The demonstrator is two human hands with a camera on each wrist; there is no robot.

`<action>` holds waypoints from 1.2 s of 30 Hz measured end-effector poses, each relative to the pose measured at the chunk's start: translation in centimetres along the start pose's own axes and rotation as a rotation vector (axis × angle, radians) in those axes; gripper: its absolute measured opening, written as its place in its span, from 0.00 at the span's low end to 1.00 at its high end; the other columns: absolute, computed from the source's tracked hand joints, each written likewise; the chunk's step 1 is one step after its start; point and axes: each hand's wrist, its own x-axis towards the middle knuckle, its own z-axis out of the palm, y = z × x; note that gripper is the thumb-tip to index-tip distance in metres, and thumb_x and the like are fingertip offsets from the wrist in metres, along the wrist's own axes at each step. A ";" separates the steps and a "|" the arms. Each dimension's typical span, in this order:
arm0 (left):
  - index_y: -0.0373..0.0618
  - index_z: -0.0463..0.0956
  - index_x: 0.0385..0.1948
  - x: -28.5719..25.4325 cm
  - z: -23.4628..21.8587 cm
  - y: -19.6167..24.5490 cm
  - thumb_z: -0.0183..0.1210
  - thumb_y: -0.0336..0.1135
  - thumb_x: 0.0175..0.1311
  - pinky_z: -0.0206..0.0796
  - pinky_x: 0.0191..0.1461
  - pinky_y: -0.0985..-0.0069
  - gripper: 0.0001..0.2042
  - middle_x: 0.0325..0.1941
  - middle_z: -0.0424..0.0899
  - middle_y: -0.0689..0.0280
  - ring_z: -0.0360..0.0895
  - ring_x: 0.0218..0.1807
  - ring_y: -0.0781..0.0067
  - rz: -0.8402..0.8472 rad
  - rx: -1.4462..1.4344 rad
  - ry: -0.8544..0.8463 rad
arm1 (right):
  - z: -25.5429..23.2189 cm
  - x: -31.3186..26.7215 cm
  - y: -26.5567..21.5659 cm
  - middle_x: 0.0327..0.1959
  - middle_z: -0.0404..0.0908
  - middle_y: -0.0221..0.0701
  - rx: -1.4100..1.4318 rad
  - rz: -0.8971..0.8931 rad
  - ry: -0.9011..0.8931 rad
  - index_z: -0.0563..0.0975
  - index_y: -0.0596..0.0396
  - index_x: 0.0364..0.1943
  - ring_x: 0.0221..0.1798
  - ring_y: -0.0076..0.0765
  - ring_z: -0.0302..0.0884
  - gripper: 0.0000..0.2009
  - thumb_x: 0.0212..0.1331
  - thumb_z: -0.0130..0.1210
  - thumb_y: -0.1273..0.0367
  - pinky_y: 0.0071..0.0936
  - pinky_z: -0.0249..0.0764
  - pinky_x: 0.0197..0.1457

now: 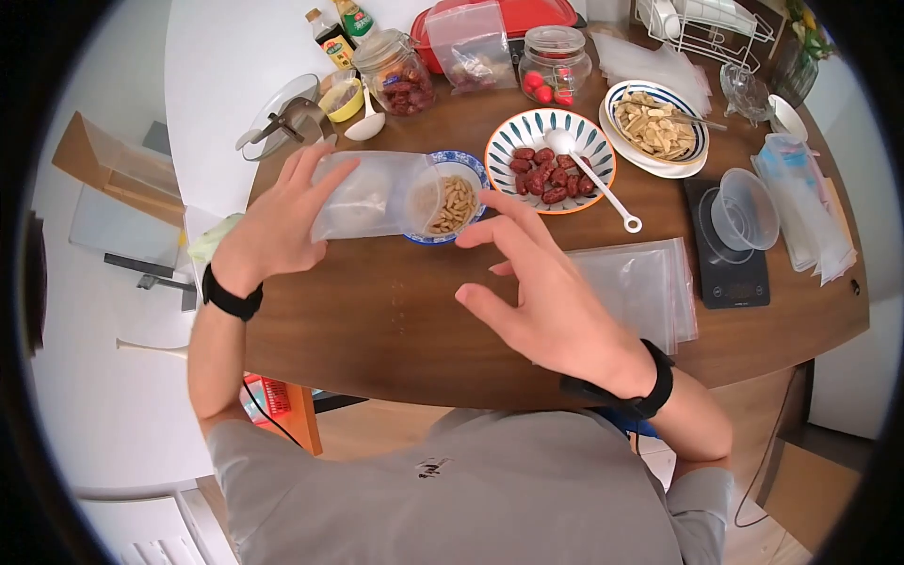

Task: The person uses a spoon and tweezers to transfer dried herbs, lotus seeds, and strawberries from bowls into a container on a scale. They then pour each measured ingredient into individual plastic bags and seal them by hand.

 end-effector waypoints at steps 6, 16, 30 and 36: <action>0.45 0.63 0.61 4.1 -2.2 1.8 0.65 0.17 0.31 0.68 0.61 0.65 0.43 0.64 0.60 0.54 0.59 0.68 0.50 0.096 0.180 -0.162 | -0.1 -1.0 -0.8 0.68 0.60 0.40 -0.001 0.022 -0.034 0.71 0.51 0.49 0.46 0.39 0.77 0.16 0.58 0.61 0.71 0.27 0.76 0.38; 0.44 0.65 0.59 7.1 -2.6 2.4 0.65 0.17 0.29 0.71 0.56 0.68 0.41 0.61 0.64 0.55 0.61 0.65 0.53 0.212 0.392 -0.191 | -0.6 -1.8 -0.3 0.63 0.67 0.39 0.010 0.030 -0.082 0.74 0.54 0.43 0.39 0.36 0.77 0.11 0.58 0.60 0.72 0.27 0.75 0.35; 0.53 0.58 0.69 1.2 -5.5 4.9 0.63 0.20 0.37 0.59 0.70 0.63 0.46 0.70 0.57 0.54 0.56 0.71 0.48 0.109 -0.065 0.213 | -2.4 -2.8 1.8 0.67 0.60 0.33 0.356 0.124 0.202 0.60 0.51 0.66 0.66 0.37 0.64 0.32 0.58 0.61 0.73 0.33 0.73 0.56; 0.46 0.51 0.71 0.8 0.8 8.8 0.71 0.36 0.40 0.46 0.74 0.55 0.50 0.74 0.49 0.51 0.46 0.76 0.46 0.271 -0.350 0.453 | -3.3 -3.8 1.8 0.62 0.68 0.35 0.441 0.007 0.399 0.77 0.58 0.49 0.60 0.33 0.69 0.12 0.60 0.58 0.76 0.27 0.74 0.53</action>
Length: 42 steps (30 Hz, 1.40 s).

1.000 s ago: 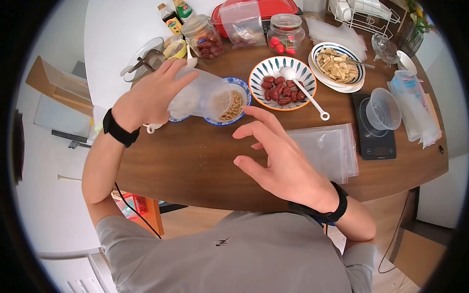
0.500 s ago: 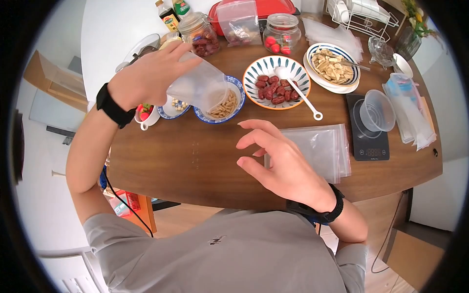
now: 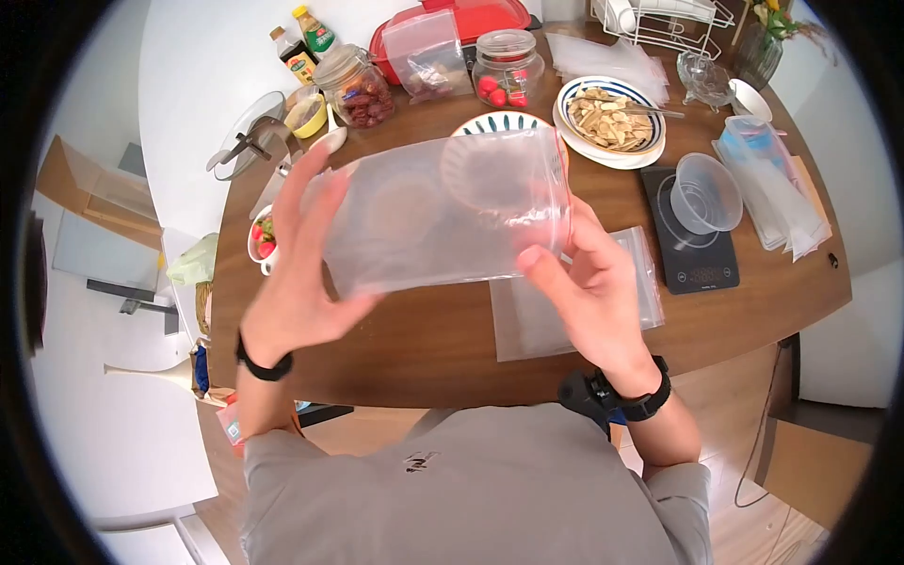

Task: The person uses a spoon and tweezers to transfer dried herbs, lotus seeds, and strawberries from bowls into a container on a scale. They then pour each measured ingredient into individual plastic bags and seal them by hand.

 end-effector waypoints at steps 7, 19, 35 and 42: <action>0.40 0.47 0.70 -0.4 6.5 1.8 0.69 0.44 0.54 0.58 0.69 0.58 0.46 0.72 0.52 0.54 0.55 0.72 0.57 -0.556 -1.439 0.434 | -2.6 -2.2 -0.5 0.58 0.71 0.38 -0.162 -0.139 0.166 0.80 0.60 0.37 0.51 0.26 0.73 0.03 0.60 0.57 0.78 0.22 0.73 0.47; 0.33 0.77 0.44 1.6 7.9 3.2 0.56 0.37 0.68 0.74 0.51 0.71 0.14 0.39 0.85 0.56 0.83 0.42 0.68 -0.703 -1.520 0.282 | -4.9 -3.8 -2.3 0.50 0.73 0.31 -0.353 -0.087 0.132 0.78 0.60 0.34 0.43 0.19 0.72 0.01 0.60 0.58 0.77 0.18 0.71 0.43; 0.31 0.79 0.42 -0.1 9.8 5.7 0.51 0.34 0.71 0.77 0.43 0.72 0.13 0.35 0.86 0.54 0.85 0.37 0.66 -0.736 -1.501 0.250 | -6.2 -5.1 -3.7 0.46 0.74 0.30 -0.263 0.048 0.117 0.76 0.60 0.39 0.39 0.19 0.72 0.07 0.57 0.60 0.79 0.18 0.70 0.40; 0.37 0.83 0.39 -0.9 9.4 7.7 0.55 0.25 0.64 0.76 0.42 0.76 0.08 0.38 0.87 0.59 0.84 0.36 0.71 -0.223 -0.692 0.160 | -2.4 -3.3 -9.1 0.59 0.69 0.41 -1.203 -0.486 -0.094 0.74 0.56 0.50 0.65 0.47 0.64 0.27 0.40 0.69 0.71 0.42 0.64 0.61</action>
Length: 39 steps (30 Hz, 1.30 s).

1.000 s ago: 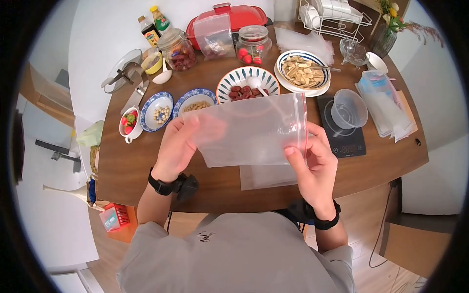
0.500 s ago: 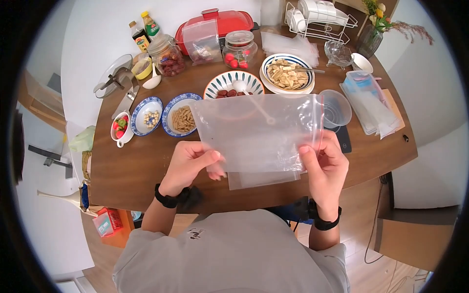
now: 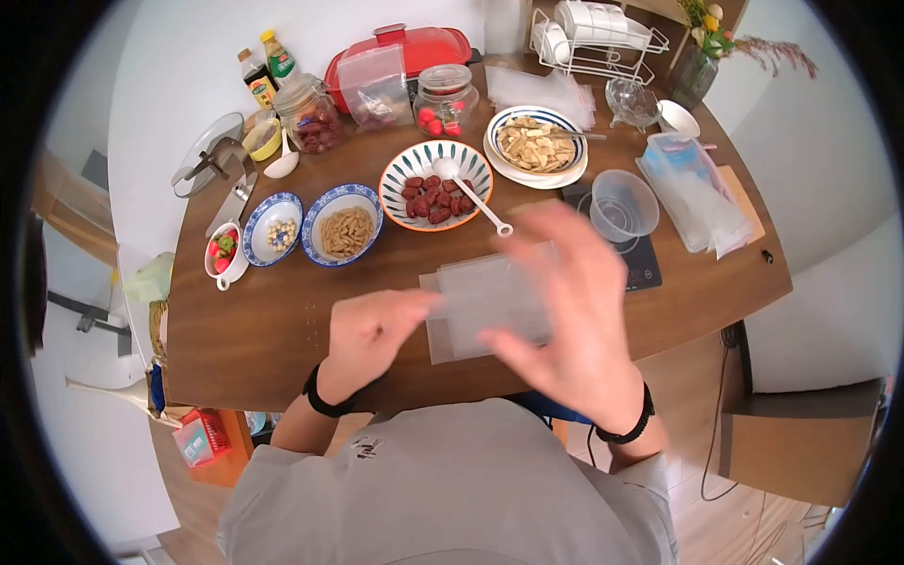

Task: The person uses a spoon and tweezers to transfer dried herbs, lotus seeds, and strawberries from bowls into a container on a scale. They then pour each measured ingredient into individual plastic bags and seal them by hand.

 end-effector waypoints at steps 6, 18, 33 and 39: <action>0.37 0.83 0.38 -0.7 -1.2 0.9 0.57 0.24 0.60 0.74 0.40 0.78 0.07 0.37 0.87 0.60 0.85 0.35 0.69 0.194 0.052 0.052 | 0.4 -1.3 1.8 0.24 0.75 0.35 0.056 -0.012 -0.238 0.75 0.56 0.28 0.30 0.45 0.75 0.06 0.49 0.63 0.73 0.37 0.72 0.30; 0.32 0.75 0.47 -3.9 1.4 -1.7 0.47 0.37 0.74 0.76 0.33 0.76 0.15 0.36 0.86 0.54 0.83 0.30 0.71 -0.745 -0.766 0.209 | 3.2 -5.2 5.0 0.28 0.76 0.23 0.853 0.635 -0.323 0.75 0.58 0.34 0.32 0.16 0.72 0.04 0.58 0.59 0.76 0.19 0.70 0.37; 0.34 0.77 0.35 -5.9 2.8 -2.1 0.50 0.36 0.72 0.54 0.12 0.85 0.13 0.16 0.78 0.62 0.65 0.09 0.82 -0.845 -0.585 0.074 | 4.8 -6.3 5.2 0.19 0.73 0.19 0.807 0.810 -0.323 0.74 0.58 0.33 0.19 0.12 0.67 0.04 0.63 0.55 0.73 0.15 0.62 0.21; 0.33 0.75 0.36 -5.0 3.2 -3.3 0.49 0.38 0.72 0.64 0.17 0.82 0.14 0.18 0.80 0.59 0.73 0.14 0.78 -0.881 -0.648 -0.057 | 5.5 -7.4 6.7 0.14 0.72 0.32 0.150 0.598 -0.198 0.75 0.59 0.27 0.15 0.30 0.69 0.08 0.54 0.62 0.69 0.28 0.65 0.22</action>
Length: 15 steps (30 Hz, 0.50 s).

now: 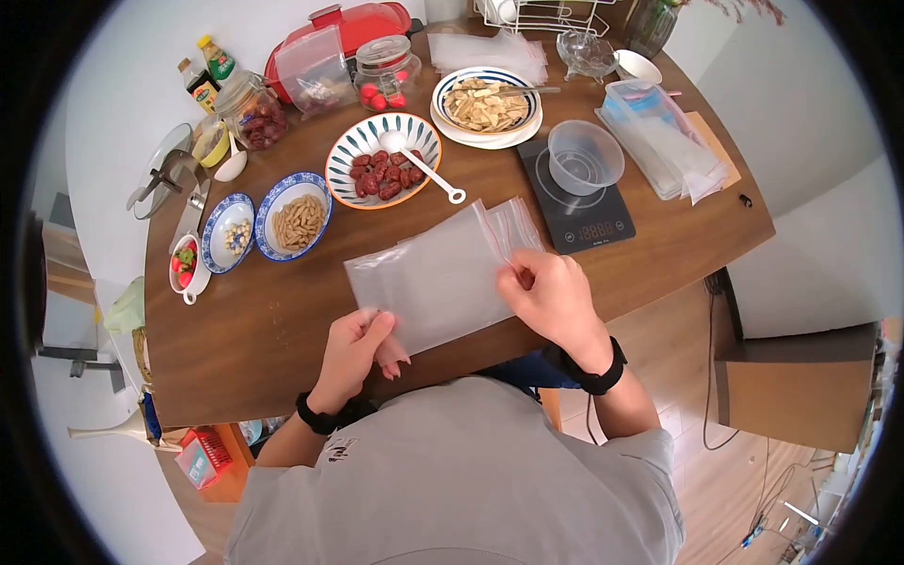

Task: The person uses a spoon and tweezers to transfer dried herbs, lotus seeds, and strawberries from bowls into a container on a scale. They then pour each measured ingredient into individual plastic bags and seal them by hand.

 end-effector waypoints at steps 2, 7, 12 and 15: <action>0.33 0.74 0.37 0.6 -0.2 -0.2 0.49 0.39 0.73 0.68 0.20 0.82 0.15 0.22 0.83 0.57 0.76 0.18 0.77 -0.027 0.014 -0.057 | -0.3 0.1 0.1 0.14 0.72 0.32 -0.050 0.003 0.083 0.75 0.58 0.27 0.16 0.34 0.69 0.08 0.53 0.62 0.70 0.29 0.66 0.22; 0.33 0.74 0.38 2.0 0.5 0.0 0.49 0.40 0.73 0.71 0.24 0.81 0.15 0.26 0.84 0.55 0.78 0.21 0.77 -0.055 0.005 -0.094 | -1.7 -0.7 -2.7 0.27 0.79 0.36 0.076 -0.276 0.186 0.78 0.57 0.31 0.32 0.42 0.77 0.07 0.49 0.64 0.73 0.32 0.74 0.34; 0.33 0.74 0.41 3.2 1.1 0.6 0.49 0.41 0.73 0.75 0.27 0.79 0.16 0.29 0.85 0.55 0.81 0.23 0.74 -0.061 0.038 -0.189 | 0.2 -1.0 -4.0 0.61 0.70 0.42 -0.097 -0.469 -0.178 0.76 0.54 0.52 0.65 0.52 0.66 0.21 0.51 0.64 0.69 0.44 0.65 0.63; 0.33 0.73 0.42 3.3 0.9 1.3 0.49 0.41 0.73 0.77 0.29 0.79 0.16 0.30 0.85 0.55 0.82 0.25 0.73 -0.132 0.081 -0.221 | 1.7 -0.2 -1.7 0.69 0.61 0.42 -0.383 -0.501 -0.210 0.72 0.51 0.59 0.73 0.53 0.52 0.26 0.55 0.62 0.63 0.52 0.52 0.72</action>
